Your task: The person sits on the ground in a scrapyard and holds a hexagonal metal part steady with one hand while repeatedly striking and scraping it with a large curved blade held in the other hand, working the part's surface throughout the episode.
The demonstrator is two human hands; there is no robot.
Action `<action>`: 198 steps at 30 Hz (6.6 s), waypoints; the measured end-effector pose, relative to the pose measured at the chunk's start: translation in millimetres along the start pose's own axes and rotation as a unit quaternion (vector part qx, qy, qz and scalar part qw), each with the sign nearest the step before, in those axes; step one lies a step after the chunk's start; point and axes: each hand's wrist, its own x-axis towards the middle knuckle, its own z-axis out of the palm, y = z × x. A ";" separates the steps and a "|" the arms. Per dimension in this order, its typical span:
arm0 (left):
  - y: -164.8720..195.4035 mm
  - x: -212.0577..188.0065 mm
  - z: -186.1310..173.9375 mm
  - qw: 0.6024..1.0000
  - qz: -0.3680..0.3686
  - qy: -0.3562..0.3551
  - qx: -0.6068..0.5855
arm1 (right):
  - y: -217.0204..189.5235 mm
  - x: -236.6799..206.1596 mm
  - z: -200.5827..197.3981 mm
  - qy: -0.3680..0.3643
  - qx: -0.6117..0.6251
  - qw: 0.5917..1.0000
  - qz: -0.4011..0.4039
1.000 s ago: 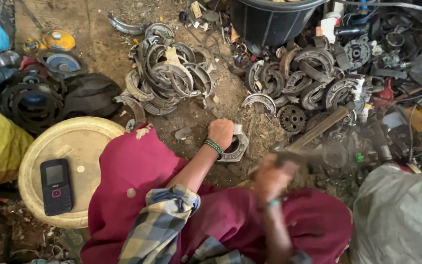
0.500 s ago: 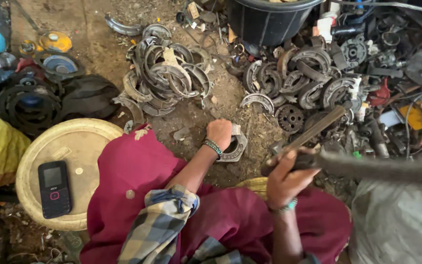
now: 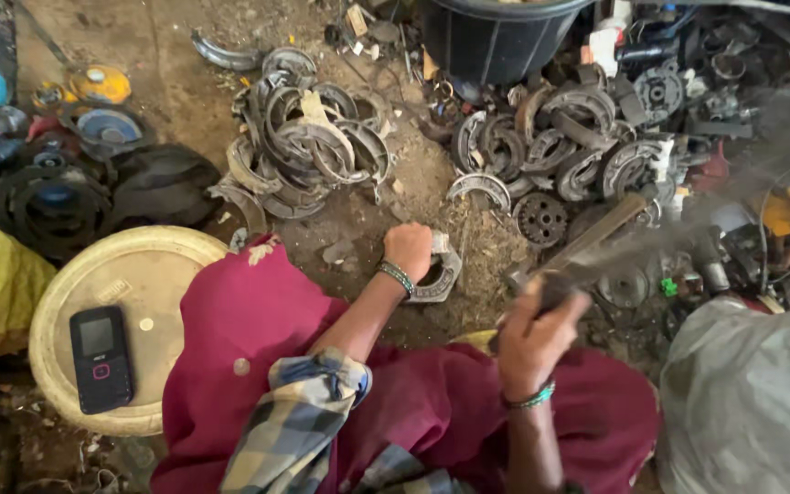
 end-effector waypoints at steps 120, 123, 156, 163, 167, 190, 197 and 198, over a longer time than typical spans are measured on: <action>3.8 14.4 -14.1 0.999 -0.018 0.044 0.008 | 110.3 -41.7 46.5 -0.256 -0.305 0.916 0.040; 4.0 9.8 -10.8 1.000 -0.018 0.021 -0.007 | 47.0 -16.9 15.2 -0.123 -0.174 0.977 -0.005; 5.7 16.2 -10.2 0.996 0.016 0.084 0.009 | 103.7 -39.9 60.2 -0.237 -0.258 0.933 -0.087; 4.7 4.4 -6.4 0.999 -0.009 0.043 -0.016 | -1.6 1.1 -6.9 0.031 0.098 0.990 -0.093; 3.3 8.2 -5.8 0.999 -0.008 0.035 -0.017 | 53.1 -19.6 33.3 0.063 -0.106 0.988 -0.097; 4.0 17.7 -9.4 1.000 -0.010 0.027 -0.005 | 92.2 -39.5 73.2 -0.300 -0.363 0.882 -0.002; 5.8 7.7 -13.9 0.999 -0.010 0.034 -0.017 | -0.1 -0.1 3.2 -0.027 -0.048 0.993 -0.105; 5.7 7.6 -12.5 0.999 -0.012 0.032 -0.022 | -2.1 3.4 0.4 -0.007 -0.010 0.996 -0.089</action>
